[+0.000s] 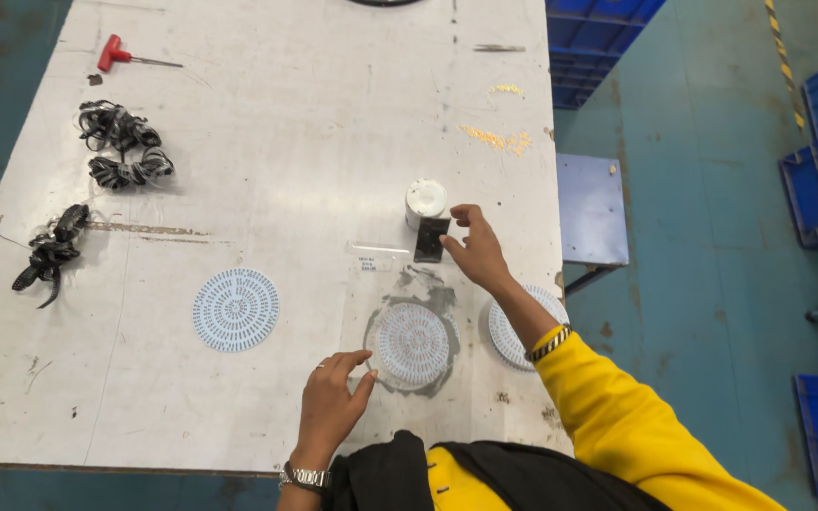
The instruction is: The person spreads a gray paste onto a circular perforated disc using a metal scraper, then scrapes excess paste back into a container. They repeat the process on a second disc and stir the paste in the container with a red-handled tool.
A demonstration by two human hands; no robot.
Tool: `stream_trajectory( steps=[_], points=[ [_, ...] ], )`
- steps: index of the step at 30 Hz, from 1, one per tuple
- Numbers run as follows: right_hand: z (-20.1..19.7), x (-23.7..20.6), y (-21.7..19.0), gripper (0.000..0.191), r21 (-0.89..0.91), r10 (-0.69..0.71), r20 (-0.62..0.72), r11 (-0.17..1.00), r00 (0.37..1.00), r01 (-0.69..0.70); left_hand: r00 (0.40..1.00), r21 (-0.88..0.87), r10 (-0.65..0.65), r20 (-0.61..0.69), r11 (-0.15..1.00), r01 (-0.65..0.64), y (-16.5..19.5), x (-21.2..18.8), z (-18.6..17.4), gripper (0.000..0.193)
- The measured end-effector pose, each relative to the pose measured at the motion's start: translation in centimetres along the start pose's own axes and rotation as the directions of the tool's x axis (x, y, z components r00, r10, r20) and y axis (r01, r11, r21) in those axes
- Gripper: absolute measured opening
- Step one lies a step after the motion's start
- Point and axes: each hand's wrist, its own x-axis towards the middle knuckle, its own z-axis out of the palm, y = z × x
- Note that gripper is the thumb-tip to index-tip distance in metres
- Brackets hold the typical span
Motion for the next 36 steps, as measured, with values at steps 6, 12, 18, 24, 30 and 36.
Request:
stream_trajectory(
  steps=[6,12,18,24,30,36],
  points=[
    [-1.8,4.2,-2.5,0.044,-0.108,0.076,-0.063,0.991,0.995,-0.082,0.994,-0.011,0.095,-0.058,0.995,-0.096,0.1,4.3,0.1,0.029],
    [-0.7,4.0,-4.2,0.060,-0.366,0.147,0.082,0.924,0.986,-0.107,0.997,-0.118,0.074,0.013,0.990,-0.072,-0.2,14.2,2.5,0.045],
    [-1.4,0.7,1.2,0.052,-0.101,0.241,0.028,0.966,0.970,-0.237,0.986,-0.137,0.145,0.087,0.982,-0.132,-0.8,24.2,4.9,0.076],
    [-4.3,-0.4,4.9,0.064,-0.161,0.330,0.006,0.932,0.944,-0.325,0.987,-0.034,0.109,0.117,0.994,-0.106,1.8,27.1,8.9,0.105],
    [-4.2,2.0,-2.2,0.063,-0.229,0.071,-0.065,0.970,0.995,-0.084,0.977,-0.072,0.169,-0.127,0.981,-0.179,3.8,26.2,9.4,0.081],
    [-2.9,1.3,-11.8,0.060,-0.489,-0.148,0.191,0.843,0.970,0.225,0.968,-0.007,0.200,-0.151,0.979,-0.204,6.6,18.3,4.2,0.068]
  ],
)
